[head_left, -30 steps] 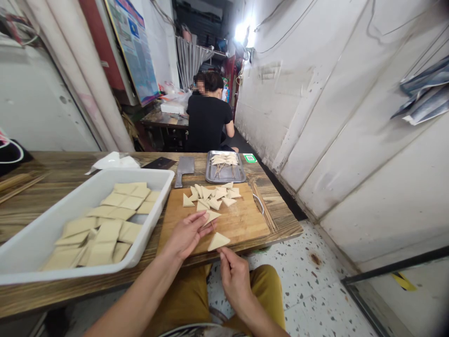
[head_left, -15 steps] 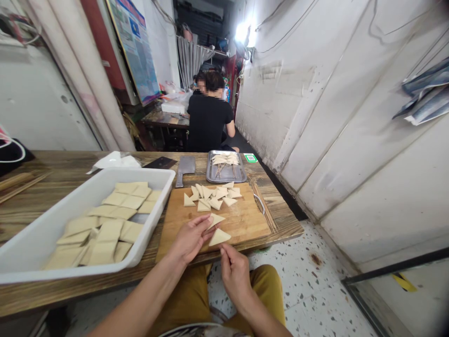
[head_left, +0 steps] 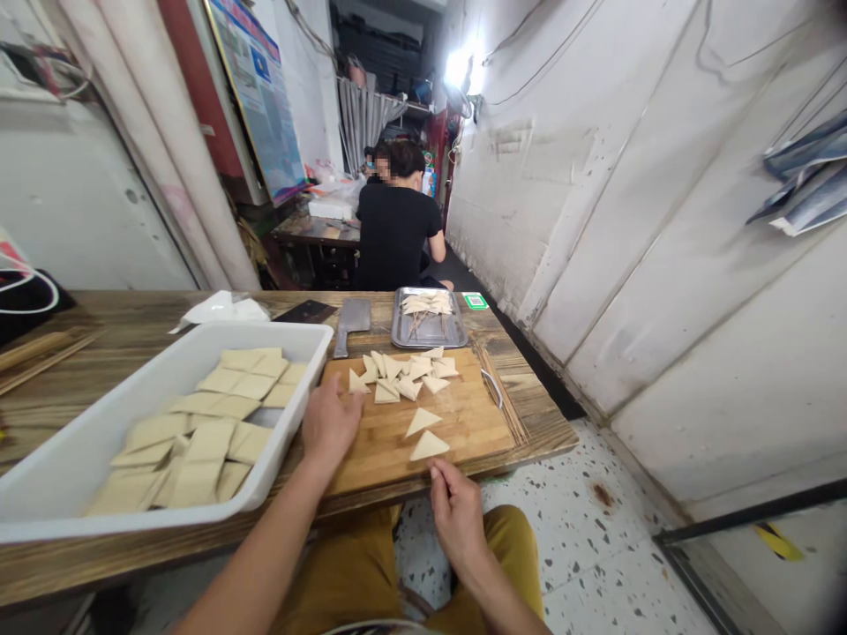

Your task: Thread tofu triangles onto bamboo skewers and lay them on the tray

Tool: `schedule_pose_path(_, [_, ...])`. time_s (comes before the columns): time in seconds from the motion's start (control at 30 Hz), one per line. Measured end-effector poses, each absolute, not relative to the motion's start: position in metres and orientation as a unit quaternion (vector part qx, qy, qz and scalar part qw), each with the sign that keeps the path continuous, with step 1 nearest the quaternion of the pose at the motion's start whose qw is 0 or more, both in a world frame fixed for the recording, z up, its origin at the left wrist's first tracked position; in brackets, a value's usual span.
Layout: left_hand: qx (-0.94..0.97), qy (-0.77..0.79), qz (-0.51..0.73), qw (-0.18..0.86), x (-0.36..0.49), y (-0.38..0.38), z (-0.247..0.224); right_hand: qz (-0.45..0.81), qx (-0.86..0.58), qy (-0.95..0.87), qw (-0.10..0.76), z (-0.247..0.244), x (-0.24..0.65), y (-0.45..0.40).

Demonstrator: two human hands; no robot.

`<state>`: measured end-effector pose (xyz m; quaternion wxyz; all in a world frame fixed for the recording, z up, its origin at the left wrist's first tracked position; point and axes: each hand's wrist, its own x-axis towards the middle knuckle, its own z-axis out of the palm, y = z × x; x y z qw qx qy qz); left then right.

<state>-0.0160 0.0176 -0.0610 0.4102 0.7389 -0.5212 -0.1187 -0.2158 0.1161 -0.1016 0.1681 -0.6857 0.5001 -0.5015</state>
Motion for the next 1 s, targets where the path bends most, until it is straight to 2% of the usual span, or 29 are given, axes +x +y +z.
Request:
schedule_pose_path(0.07, [0.78,-0.531,-0.049,0.326,-0.007,0.002,-0.062,-0.501,-0.687,0.499,0.168,-0.103,-0.217,0.118])
schedule_pose_path(0.2, [0.789,-0.564,-0.034,0.243,-0.007,-0.016,-0.065,-0.504,-0.685,0.497,0.171,-0.106,-0.218,0.12])
schedule_pose_path(0.5, [0.702,-0.563,-0.118,0.419,-0.009,0.0,-0.074,-0.503,-0.697,0.475,0.187,-0.101,-0.219,0.124])
schedule_pose_path(0.57, [0.652,-0.564,-0.18,0.474,-0.008,0.006,-0.073,-0.497,-0.702,0.471,0.195,-0.099,-0.218,0.126])
schedule_pose_path(0.67, [0.546,-0.486,-0.39,0.56,-0.014,0.015,-0.068,-0.494,-0.705,0.469,0.2,-0.096,-0.216,0.13])
schedule_pose_path(0.77, [0.459,-0.388,-0.542,0.588,-0.023,0.026,-0.06,-0.486,-0.714,0.465,0.198,-0.094,-0.214,0.133])
schedule_pose_path(0.9, [0.438,-0.268,-0.639,0.573,-0.034,0.038,-0.05,-0.465,-0.731,0.462,0.188,-0.092,-0.211,0.137])
schedule_pose_path(1.0, [0.437,-0.213,-0.664,0.568,-0.037,0.041,-0.046,-0.453,-0.735,0.467,0.191,-0.092,-0.211,0.139])
